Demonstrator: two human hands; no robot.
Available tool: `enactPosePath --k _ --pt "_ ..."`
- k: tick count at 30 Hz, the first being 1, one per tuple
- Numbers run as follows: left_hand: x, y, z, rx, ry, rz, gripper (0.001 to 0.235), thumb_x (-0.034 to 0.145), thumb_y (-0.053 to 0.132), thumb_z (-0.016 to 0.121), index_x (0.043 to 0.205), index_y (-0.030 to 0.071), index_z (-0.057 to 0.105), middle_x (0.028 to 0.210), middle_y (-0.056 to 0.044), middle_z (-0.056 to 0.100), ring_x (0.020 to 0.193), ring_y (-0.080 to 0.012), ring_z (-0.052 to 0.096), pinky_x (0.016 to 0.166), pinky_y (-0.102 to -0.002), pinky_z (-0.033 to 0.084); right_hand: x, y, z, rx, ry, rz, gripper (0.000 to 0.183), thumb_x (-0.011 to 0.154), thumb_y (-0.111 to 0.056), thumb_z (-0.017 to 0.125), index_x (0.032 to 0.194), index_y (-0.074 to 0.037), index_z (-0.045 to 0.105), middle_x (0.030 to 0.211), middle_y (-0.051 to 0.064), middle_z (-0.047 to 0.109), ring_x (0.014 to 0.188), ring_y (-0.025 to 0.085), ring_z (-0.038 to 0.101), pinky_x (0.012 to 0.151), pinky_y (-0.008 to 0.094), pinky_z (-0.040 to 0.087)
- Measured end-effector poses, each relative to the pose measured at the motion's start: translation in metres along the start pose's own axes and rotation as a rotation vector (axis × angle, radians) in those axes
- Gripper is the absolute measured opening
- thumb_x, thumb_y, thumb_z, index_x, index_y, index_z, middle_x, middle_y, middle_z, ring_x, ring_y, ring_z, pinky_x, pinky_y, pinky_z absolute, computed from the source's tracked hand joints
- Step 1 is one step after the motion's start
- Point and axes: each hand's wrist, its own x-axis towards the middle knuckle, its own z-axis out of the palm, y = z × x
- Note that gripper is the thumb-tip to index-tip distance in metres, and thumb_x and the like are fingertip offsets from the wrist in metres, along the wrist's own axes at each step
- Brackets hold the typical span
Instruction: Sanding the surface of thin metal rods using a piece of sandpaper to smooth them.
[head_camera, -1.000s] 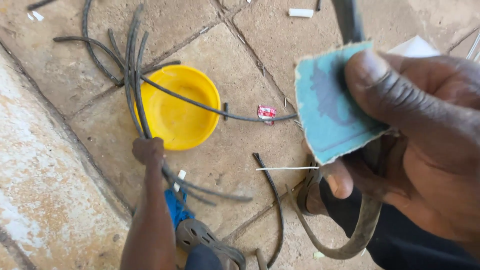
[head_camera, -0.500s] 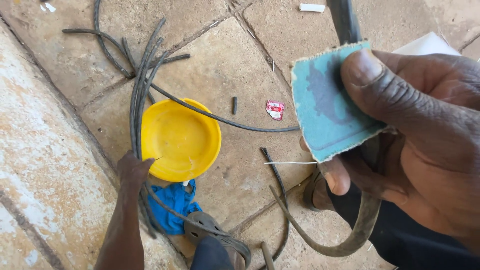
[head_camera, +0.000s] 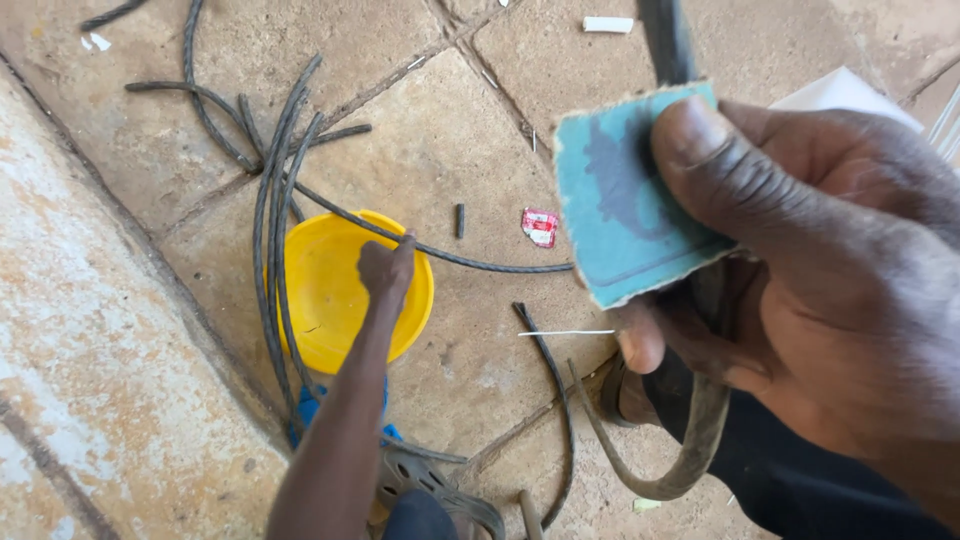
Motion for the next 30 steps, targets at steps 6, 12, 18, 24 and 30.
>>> enactPosePath --k 6,12,18,24,30 --pt "0.028 0.006 0.054 -0.187 0.188 -0.118 0.039 0.087 0.024 0.069 0.113 -0.005 0.070 0.112 -0.024 0.074 0.101 -0.0474 0.071 0.083 -0.054 0.058 0.031 -0.013 0.100 -0.009 0.012 -0.020 0.052 0.099 -0.040 0.054 0.093 0.009 0.073 0.045 0.027 0.063 0.025 0.022 0.047 0.017 0.027 0.026" --pt "-0.091 0.097 -0.065 -1.165 -0.210 -0.254 0.012 0.103 0.007 0.041 0.093 0.001 0.039 0.069 -0.020 0.050 0.058 -0.0339 0.059 0.062 -0.058 0.063 0.030 -0.023 0.101 -0.015 0.082 0.136 0.045 0.101 -0.041 0.053 0.096 0.000 0.071 0.049 0.024 0.063 0.035 0.022 0.052 0.029 0.030 0.027" --pt "-0.107 0.081 -0.154 -0.959 -0.306 -0.193 0.013 0.104 0.003 0.050 0.092 0.005 0.050 0.065 -0.005 0.046 0.049 -0.0138 0.039 0.044 -0.034 0.033 0.030 -0.024 0.097 -0.017 0.008 -0.035 0.044 0.103 -0.036 0.050 0.088 0.003 0.064 0.052 0.025 0.066 0.027 0.015 0.035 0.027 0.025 0.025" --pt "-0.030 -0.035 -0.177 -0.267 0.023 0.073 0.027 0.100 0.027 0.067 0.092 0.001 0.070 0.069 -0.008 0.063 0.051 -0.0172 0.057 0.041 -0.032 0.043 0.021 -0.028 0.094 0.014 -0.079 0.020 0.056 0.105 -0.037 0.051 0.068 0.004 0.060 0.051 0.025 0.069 0.025 0.017 0.035 0.026 0.028 0.022" --pt "0.020 -0.101 -0.157 0.390 0.080 0.283 0.057 0.103 0.041 0.059 0.139 -0.002 0.063 0.131 -0.023 0.067 0.119 -0.0421 0.066 0.096 -0.053 0.055 0.022 -0.030 0.103 -0.073 0.075 0.189 0.055 0.106 -0.039 0.051 0.079 0.007 0.063 0.050 0.034 0.068 0.024 0.025 0.033 0.024 0.037 0.023"
